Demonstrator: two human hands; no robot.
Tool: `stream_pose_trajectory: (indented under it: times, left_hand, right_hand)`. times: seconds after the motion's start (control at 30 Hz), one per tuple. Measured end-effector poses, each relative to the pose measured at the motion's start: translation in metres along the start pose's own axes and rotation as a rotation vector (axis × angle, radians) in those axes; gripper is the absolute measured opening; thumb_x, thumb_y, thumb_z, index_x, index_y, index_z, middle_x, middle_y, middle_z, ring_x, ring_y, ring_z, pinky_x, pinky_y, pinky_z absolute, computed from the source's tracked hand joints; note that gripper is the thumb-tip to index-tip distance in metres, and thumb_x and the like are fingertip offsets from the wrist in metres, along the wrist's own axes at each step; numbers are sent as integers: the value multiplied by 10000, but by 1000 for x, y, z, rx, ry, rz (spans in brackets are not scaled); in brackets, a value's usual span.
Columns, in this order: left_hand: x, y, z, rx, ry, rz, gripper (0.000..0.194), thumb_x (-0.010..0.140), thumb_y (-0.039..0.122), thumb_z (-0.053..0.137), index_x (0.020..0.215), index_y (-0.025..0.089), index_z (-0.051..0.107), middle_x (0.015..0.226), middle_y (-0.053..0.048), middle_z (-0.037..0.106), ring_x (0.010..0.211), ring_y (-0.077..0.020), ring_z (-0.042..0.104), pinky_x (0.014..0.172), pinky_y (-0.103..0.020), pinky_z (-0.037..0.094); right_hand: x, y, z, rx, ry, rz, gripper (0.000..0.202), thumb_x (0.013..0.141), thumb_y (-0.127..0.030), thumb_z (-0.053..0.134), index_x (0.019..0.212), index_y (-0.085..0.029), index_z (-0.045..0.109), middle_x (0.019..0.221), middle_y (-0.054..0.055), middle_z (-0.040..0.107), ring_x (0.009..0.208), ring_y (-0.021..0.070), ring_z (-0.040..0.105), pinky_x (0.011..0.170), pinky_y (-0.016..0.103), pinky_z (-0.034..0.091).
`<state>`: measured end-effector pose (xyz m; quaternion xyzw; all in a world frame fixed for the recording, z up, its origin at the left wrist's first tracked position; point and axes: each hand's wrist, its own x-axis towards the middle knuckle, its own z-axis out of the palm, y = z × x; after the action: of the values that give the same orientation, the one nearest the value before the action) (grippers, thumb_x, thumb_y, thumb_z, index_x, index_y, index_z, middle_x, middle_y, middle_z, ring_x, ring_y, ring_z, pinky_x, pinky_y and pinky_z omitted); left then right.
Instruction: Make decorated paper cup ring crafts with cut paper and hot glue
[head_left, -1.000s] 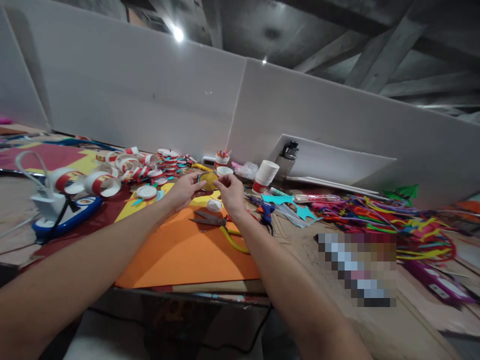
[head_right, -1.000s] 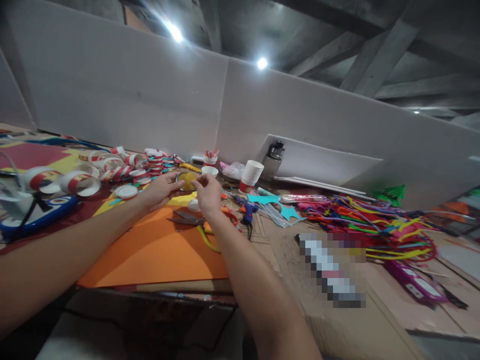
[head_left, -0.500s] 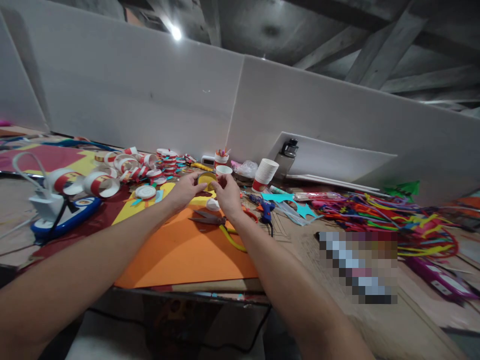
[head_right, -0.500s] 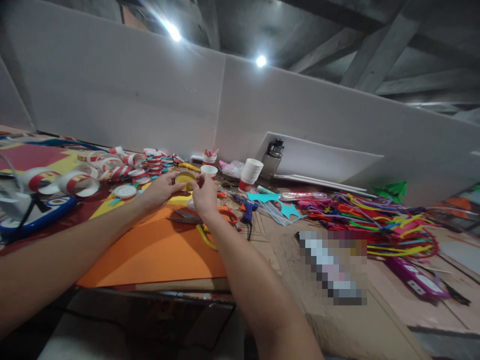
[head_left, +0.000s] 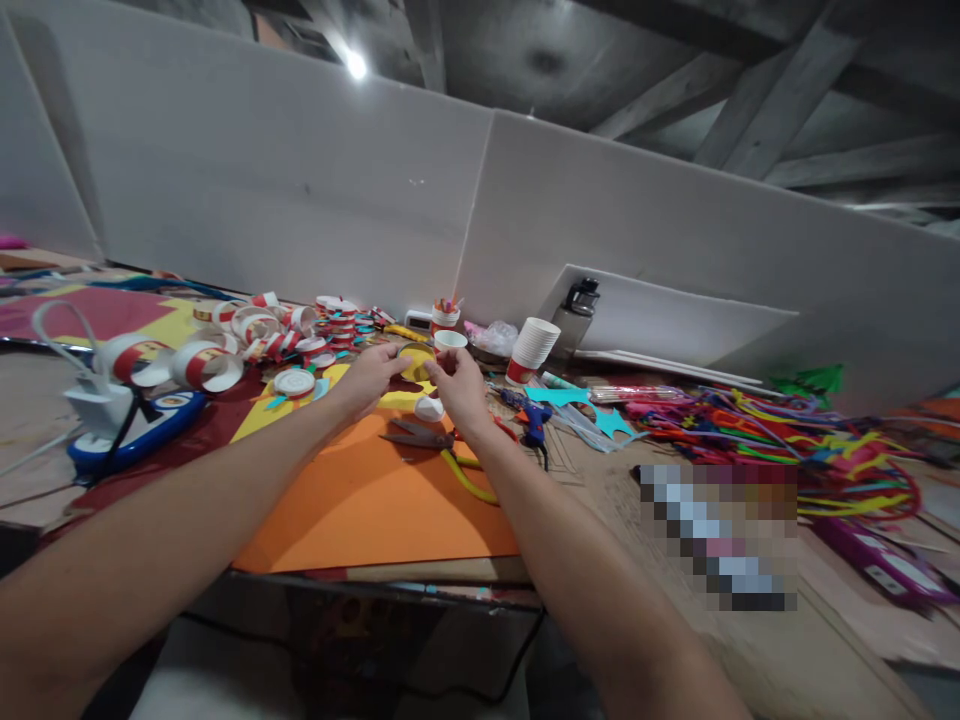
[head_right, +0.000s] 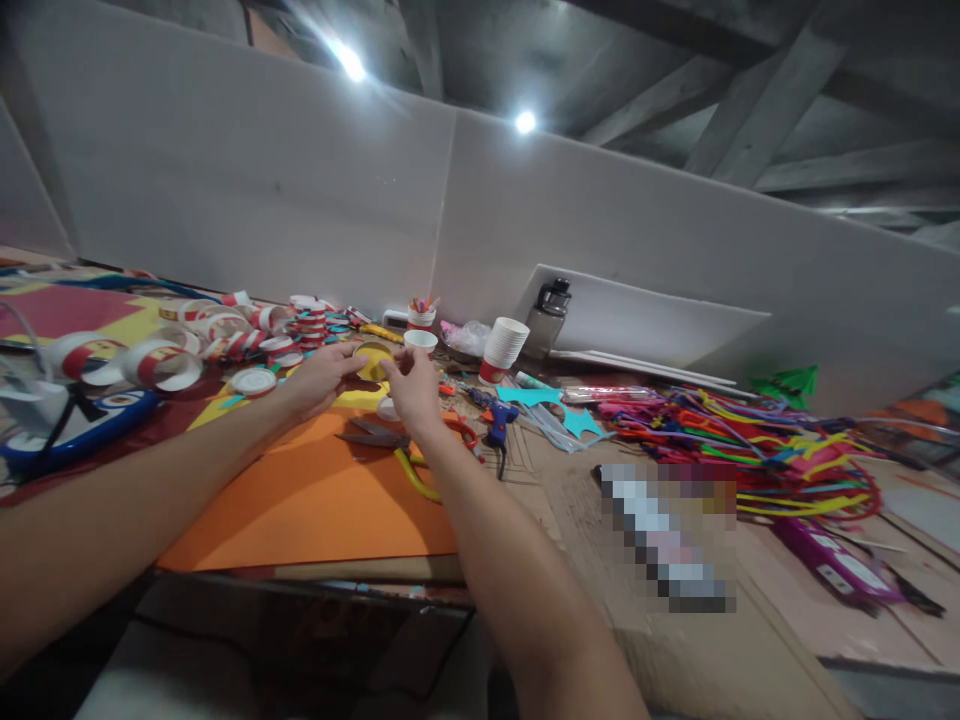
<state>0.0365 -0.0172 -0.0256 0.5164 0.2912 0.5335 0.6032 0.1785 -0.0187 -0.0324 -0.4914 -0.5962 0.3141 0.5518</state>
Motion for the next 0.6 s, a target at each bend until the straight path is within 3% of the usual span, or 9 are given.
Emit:
stream_pose_trajectory:
  times: [0.13,0.37,0.6]
  left_hand:
    - [1,1,1,-34,13,29,237,751,170,699,978,107,669,976,-103,714,831,-184,683,706,-317,602]
    - [2,-1,-2,-133,-34,31,234,848,303,614,966,108,669,916,-111,716,855,-220,685,772,-385,577]
    - [3,-3,-5,4,-140,81,347,803,374,708,1031,119,656,1033,-127,692,889,-201,665,817,-346,529]
  right_hand:
    - [-1,-6,2,31,-56,44,256,722,-202,627,942,-195,496,729,-57,496,660,111,545,470,204,516]
    - [2,-5,-2,139,-10,97,259,690,-113,611,909,-196,501,705,-63,533,609,103,583,512,230,540]
    - [4,-3,-4,265,7,186,134,698,-75,624,772,-159,552,670,-35,616,539,82,584,550,225,522]
